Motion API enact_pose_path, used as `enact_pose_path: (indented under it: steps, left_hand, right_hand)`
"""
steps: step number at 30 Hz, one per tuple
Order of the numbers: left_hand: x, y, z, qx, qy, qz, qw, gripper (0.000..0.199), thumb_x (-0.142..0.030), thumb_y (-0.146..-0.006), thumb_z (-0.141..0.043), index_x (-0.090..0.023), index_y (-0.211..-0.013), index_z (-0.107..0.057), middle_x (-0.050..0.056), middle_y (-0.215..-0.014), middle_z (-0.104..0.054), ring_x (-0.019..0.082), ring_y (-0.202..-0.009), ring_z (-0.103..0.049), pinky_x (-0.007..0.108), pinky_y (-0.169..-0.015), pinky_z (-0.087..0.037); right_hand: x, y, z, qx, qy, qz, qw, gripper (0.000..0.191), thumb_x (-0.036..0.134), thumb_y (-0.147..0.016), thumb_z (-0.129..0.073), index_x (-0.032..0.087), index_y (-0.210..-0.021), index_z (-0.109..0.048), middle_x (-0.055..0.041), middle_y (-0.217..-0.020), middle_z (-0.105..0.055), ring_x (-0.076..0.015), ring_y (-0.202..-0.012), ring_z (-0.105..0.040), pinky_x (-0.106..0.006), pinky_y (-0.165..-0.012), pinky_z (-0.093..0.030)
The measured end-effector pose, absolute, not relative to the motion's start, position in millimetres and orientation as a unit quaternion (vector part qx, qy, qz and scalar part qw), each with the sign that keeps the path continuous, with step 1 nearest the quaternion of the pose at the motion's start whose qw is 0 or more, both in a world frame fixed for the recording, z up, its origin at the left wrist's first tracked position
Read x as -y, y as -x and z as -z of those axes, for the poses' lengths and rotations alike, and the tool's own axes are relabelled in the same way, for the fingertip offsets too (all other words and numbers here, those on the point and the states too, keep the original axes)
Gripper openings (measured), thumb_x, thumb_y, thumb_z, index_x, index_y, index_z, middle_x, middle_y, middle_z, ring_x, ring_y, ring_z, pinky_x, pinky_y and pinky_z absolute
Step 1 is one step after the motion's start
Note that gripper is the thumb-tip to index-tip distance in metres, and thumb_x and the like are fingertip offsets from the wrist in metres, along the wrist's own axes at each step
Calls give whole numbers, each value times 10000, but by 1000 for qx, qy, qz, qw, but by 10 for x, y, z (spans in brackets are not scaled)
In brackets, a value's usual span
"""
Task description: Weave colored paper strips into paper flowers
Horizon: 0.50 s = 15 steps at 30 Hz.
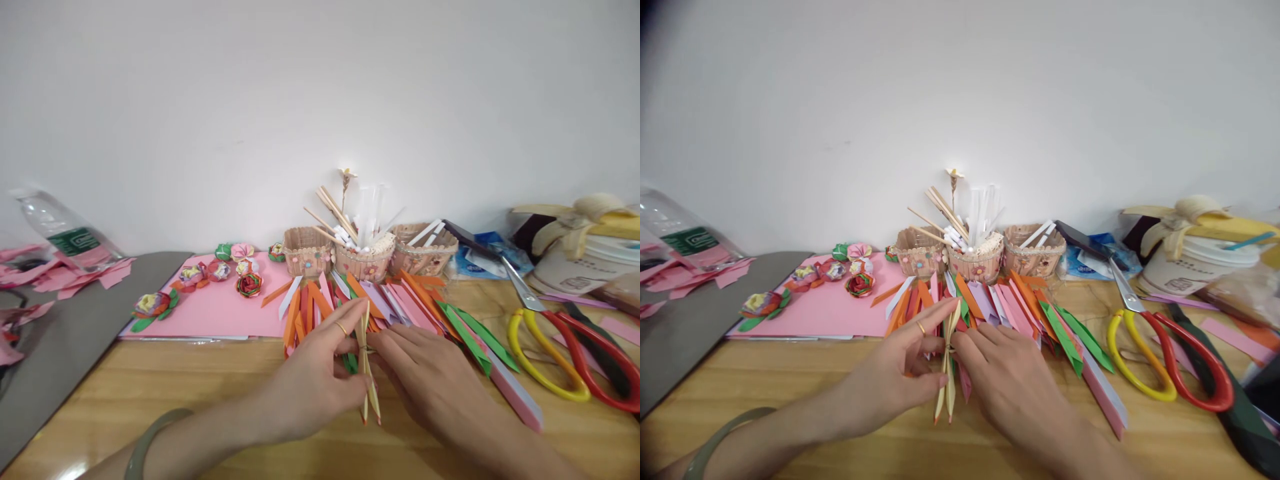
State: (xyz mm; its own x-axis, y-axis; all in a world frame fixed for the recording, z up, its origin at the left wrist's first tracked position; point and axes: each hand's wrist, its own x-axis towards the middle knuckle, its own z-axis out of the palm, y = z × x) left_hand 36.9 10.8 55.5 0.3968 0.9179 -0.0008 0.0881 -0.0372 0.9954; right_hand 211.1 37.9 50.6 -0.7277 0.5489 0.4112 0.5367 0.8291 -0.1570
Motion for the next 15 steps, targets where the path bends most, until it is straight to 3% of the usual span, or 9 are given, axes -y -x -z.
enact_pose_path:
  steps: [6,9,12,15]
  left_hand:
    - [-89,-370,-658,-458,-641,-332,519,769,-71,-706,-529,-280,-1375,-213,127,-1409,-299,198,-983,-576,219,-601,-501]
    - [-86,-351,-696,-469,-672,-320,476,740,-163,-721,-579,-297,-1364,-238,90,-1435,-259,232,-1114,-502,291,-724,-522]
    - [-84,-328,-727,-486,-721,-285,404,862,-323,-647,-689,-269,-1372,-225,81,-1460,-214,287,-1285,-297,448,-990,-366]
    - [-92,-291,-737,-479,-759,-257,359,1026,-417,-583,-722,-258,-1394,-113,97,-1481,-144,299,-1334,-180,508,-1052,-236]
  right_hand:
    - [-379,-2119,-521,927,275,17,256,320,157,-921,-273,158,-785,-563,-12,-577,-569,-144,-510,-485,-255,-502,-319]
    - [-377,-2130,-544,927,268,8,262,333,178,-929,-269,158,-754,-552,-13,-579,-572,-135,-509,-495,-248,-498,-330]
    - [-374,-2133,-562,926,262,-3,272,320,247,-938,-284,146,-812,-561,-14,-578,-570,-134,-505,-493,-242,-485,-339]
    - [-383,-2129,-560,924,262,5,279,328,259,-940,-279,142,-839,-569,-18,-580,-571,-134,-510,-492,-238,-482,-350]
